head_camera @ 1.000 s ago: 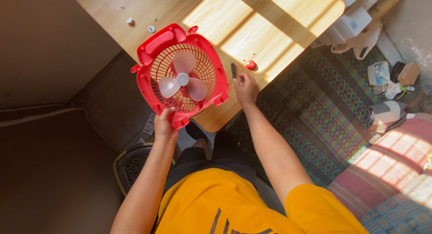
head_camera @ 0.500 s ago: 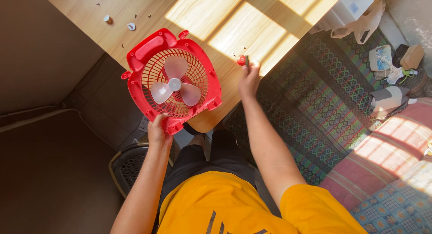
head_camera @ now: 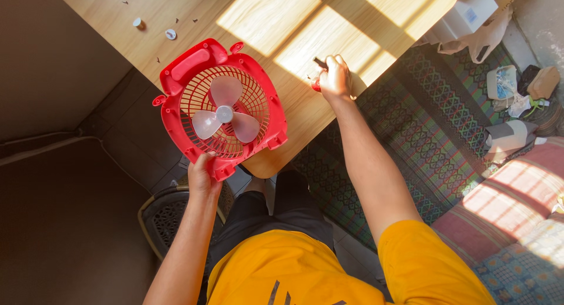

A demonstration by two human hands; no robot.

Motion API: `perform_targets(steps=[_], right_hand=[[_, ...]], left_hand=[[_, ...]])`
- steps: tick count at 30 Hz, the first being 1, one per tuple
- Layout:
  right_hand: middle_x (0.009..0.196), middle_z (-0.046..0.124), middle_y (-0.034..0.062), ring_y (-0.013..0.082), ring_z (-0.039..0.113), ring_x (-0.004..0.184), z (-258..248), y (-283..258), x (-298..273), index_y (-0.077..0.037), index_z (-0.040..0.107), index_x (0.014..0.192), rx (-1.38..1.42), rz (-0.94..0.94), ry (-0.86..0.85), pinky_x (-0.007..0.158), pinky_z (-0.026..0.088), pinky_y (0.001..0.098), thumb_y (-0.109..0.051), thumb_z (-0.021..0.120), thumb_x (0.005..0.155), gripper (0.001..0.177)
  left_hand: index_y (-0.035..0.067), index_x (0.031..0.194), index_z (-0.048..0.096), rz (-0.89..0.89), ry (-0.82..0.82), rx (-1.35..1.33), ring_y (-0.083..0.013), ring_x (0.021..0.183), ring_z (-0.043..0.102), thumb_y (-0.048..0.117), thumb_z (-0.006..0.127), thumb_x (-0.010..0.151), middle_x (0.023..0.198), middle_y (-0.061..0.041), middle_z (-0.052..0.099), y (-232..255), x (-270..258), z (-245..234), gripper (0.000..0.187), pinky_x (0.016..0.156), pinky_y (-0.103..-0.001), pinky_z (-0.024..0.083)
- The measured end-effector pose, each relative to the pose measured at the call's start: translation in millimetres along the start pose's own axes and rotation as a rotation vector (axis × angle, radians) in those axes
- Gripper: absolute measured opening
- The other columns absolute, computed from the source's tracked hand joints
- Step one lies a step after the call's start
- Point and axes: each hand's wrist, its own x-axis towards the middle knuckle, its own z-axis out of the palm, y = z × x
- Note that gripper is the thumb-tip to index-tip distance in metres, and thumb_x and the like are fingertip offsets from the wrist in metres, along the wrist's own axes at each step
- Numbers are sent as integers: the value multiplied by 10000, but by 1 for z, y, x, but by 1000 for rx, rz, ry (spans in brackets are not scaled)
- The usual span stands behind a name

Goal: The person disassembles a red portable fan on a wooden table. They use a screwdriver to remove screws from the front and rear grilles, separate the fan blades from the housing, and wipe the blades with a cloth.

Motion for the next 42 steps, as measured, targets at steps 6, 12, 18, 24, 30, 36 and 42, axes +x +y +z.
perform_targets(steps=[6,12,18,24,30,36,42], right_hand=[[962,658,137,343,623,986,-5,-28,-20,-54,676,920,-136,-294,-80,832,538,461,-90,756,872,100],[974,650,149,364,611,990,-2,-33,-20,-52,634,976,-204,-438,-62,818,533,475,-29,716,861,143],[983,653,169,388,618,970,27,-73,-20,-48,577,1050,-122,-490,-132,788,513,504,-9,685,906,184],[985,712,160,370,700,918,115,-173,24,-35,602,1108,325,-412,-83,788,547,457,-67,666,928,194],[931,704,153,368,682,885,167,-258,108,-61,700,938,236,-420,-113,772,528,473,-120,704,906,67],[914,673,160,403,641,894,177,-276,143,-66,706,870,74,-500,39,740,501,517,-127,728,852,68],[843,639,110,264,613,773,160,-250,121,-52,680,908,453,-373,140,702,501,397,-177,719,931,132]], left_hand=[[-39,1307,517,-2,10,-28,-262,1097,676,-7,595,841,1198,-136,654,7,0,-7,474,971,-426,571],[-43,1306,538,5,29,-55,-248,1100,683,1,610,834,1207,-136,668,11,2,-14,479,970,-401,566],[-39,1303,553,22,37,-155,-251,1061,674,-23,637,839,1169,-119,656,12,7,-31,472,949,-401,555],[-28,1310,564,70,61,-256,-262,1089,684,-31,625,830,1192,-124,673,29,3,-58,484,984,-418,557],[-22,1331,556,88,165,-346,-275,1134,672,-21,621,838,1234,-131,666,45,1,-79,497,1012,-436,550],[9,1333,554,74,168,-437,-271,1148,670,-5,609,823,1245,-120,666,55,-2,-80,512,1010,-439,549],[-47,1314,546,68,171,-390,-306,1145,646,-10,630,855,1218,-150,650,58,0,-72,468,1003,-475,547]])
